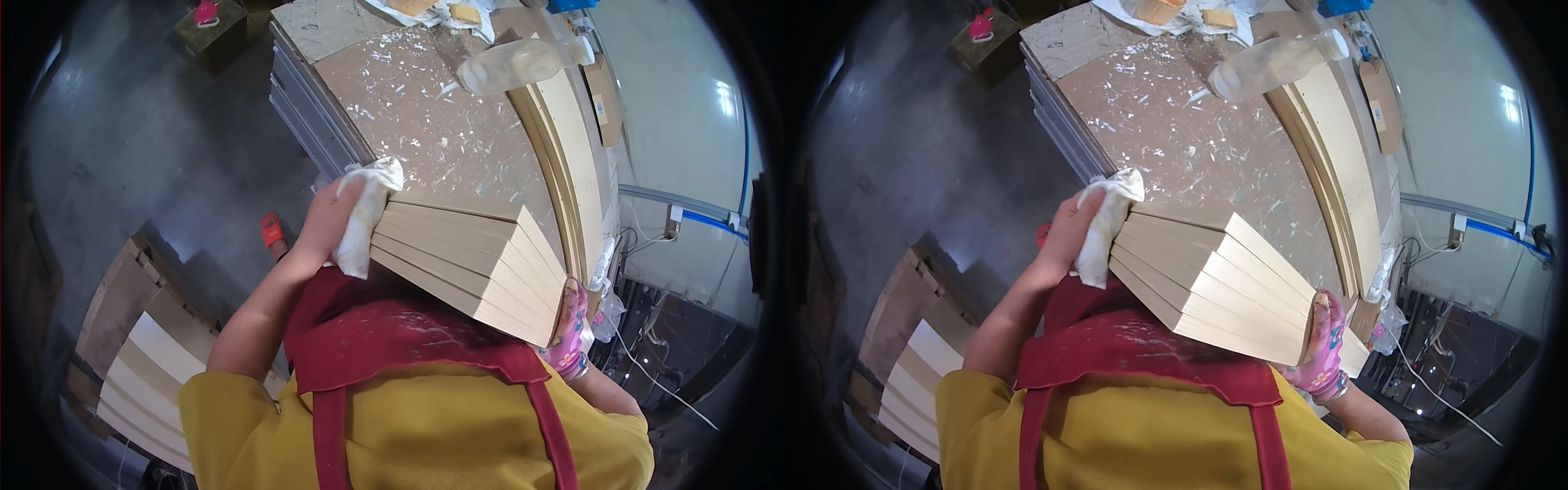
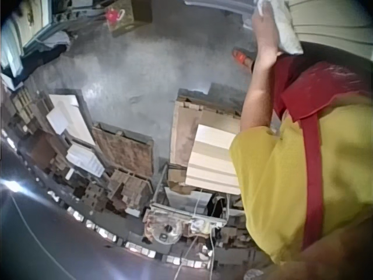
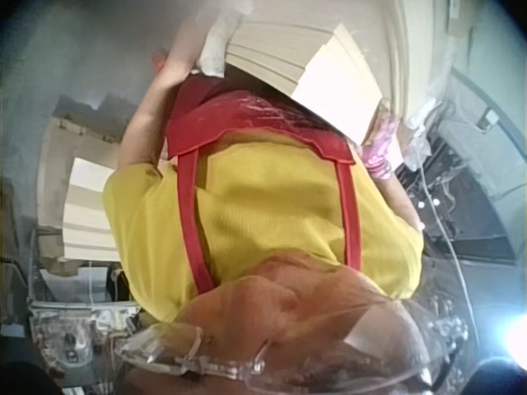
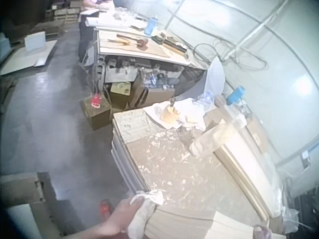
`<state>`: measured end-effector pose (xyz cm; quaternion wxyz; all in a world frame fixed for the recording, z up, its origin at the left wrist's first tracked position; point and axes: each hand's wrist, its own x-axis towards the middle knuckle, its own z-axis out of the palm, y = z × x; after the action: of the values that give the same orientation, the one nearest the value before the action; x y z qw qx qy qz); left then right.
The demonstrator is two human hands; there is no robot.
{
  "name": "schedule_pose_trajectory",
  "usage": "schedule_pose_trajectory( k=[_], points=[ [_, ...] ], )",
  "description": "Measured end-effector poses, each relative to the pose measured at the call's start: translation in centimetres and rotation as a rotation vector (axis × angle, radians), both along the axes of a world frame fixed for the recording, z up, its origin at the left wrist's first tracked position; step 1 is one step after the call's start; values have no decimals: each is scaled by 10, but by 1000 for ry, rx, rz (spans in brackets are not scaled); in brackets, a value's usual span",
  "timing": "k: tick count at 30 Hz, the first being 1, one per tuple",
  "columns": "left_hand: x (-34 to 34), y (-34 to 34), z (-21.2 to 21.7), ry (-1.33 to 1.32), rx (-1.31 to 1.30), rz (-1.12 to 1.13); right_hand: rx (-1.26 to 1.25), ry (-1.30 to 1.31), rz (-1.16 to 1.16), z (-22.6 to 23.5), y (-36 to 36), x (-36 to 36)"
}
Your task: The person wipes the surface of several light-colored wooden planks using a white cloth. They repeatedly apply liquid from a clear bottle onto the cloth and wipe each plank individually, stacking them as they finish.
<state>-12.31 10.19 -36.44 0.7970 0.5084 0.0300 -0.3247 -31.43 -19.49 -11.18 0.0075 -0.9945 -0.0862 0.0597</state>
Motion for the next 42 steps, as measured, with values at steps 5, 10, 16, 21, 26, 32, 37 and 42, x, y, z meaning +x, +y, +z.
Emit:
schedule_pose_trajectory(
  k=[5, 10, 16, 21, 26, 32, 37, 42],
  points=[
    [-16, -6, 23, 263, -270, -131, -13, -8, 6, -1, -3, -3],
    [-27, -10, 17, 302, -316, -85, 90, 119, -118, -8, -27, -23],
    [-26, 1, 20, 288, -263, -132, 152, 134, -85, -6, -15, -6],
    [11, 0, 24, 284, -217, -228, 122, 12, 24, -7, 13, 20],
    [3, -7, 15, 298, -127, -167, 205, 42, -76, -8, 13, 14],
    [29, 29, 69, 756, -477, 88, 188, 74, -67, -9, 9, 11],
    [-3, -15, 39, -481, 49, -25, 179, 17, 43, -4, 18, 19],
    [-10, -23, 34, -170, -33, 156, 106, 49, 32, 1, 22, 26]
  ],
)
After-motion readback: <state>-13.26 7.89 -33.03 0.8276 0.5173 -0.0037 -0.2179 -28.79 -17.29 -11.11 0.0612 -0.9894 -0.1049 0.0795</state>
